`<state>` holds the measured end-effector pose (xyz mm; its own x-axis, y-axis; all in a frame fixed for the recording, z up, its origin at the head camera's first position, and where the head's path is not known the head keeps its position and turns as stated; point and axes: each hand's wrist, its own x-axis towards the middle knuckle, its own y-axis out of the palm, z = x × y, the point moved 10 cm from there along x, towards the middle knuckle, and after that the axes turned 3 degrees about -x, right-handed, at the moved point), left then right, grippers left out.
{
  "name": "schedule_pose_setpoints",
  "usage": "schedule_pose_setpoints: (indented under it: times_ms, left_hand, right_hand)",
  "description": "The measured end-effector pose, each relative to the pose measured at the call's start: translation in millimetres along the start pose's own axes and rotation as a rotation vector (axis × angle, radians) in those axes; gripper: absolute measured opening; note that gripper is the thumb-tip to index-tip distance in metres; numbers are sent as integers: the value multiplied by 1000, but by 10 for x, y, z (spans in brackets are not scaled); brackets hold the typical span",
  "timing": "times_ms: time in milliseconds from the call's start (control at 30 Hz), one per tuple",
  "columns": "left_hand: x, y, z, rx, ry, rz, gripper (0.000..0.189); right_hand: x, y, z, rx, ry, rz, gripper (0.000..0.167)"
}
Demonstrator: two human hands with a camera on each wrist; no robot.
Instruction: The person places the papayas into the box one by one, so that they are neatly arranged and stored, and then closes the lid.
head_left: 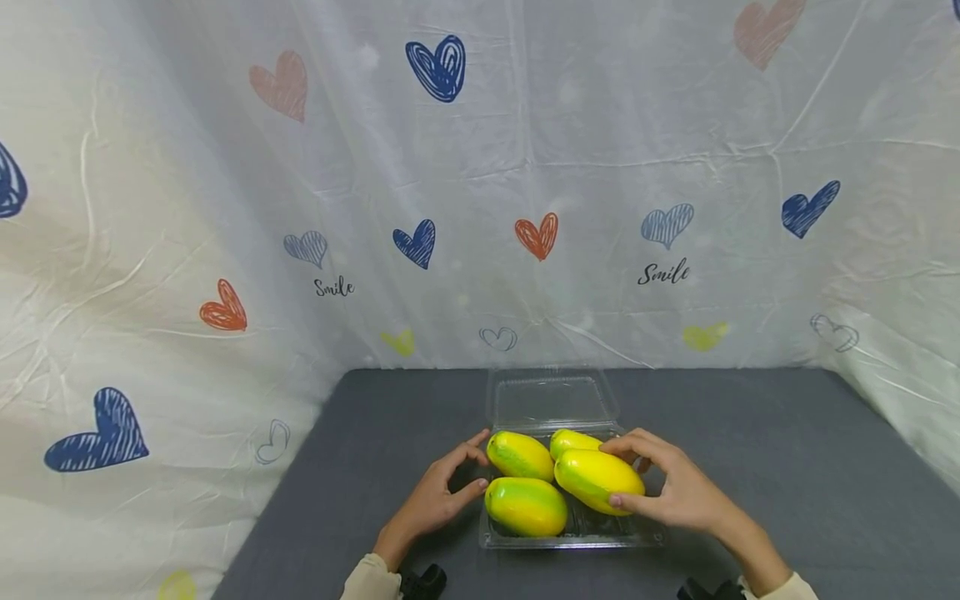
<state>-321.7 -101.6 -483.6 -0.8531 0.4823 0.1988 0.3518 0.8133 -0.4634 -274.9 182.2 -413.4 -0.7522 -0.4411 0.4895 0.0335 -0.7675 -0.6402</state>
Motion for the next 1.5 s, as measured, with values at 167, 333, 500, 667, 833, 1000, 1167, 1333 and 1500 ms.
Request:
schedule_pose_setpoints:
  times_ms: [167, 333, 500, 667, 833, 1000, 1167, 1333, 1500]
  left_hand:
    - [-1, -2, 0, 2, 3, 0, 20]
    - [-3, -10, 0, 5, 11, -4, 20]
    - [0, -9, 4, 13, 5, -5, 22]
    - [0, -2, 8, 11, 7, 1, 22]
    - [6, -1, -4, 7, 16, 0, 20]
    - [11, 1, -4, 9, 21, 1, 19]
    - [11, 5, 3, 8, 19, 4, 20]
    - [12, 6, 1, 8, 23, 3, 20]
    - [9, 3, -2, 15, 24, -2, 20]
  right_hand:
    - [-2, 47, -16, 0, 15, 22, 48]
    - [9, 85, 15, 18, 5, 47, 47]
    - [8, 90, 42, -27, 5, 66, 45]
    - [-3, 103, 25, -61, 23, 84, 46]
    - [-16, 131, -7, -80, 24, 108, 47]
    - [-33, 159, -24, -100, 18, 133, 49]
    - [-47, 174, -33, -131, 44, 154, 53]
    - [-51, 175, -25, -138, 53, 161, 52]
    - [-41, 152, -3, -124, 50, 149, 40]
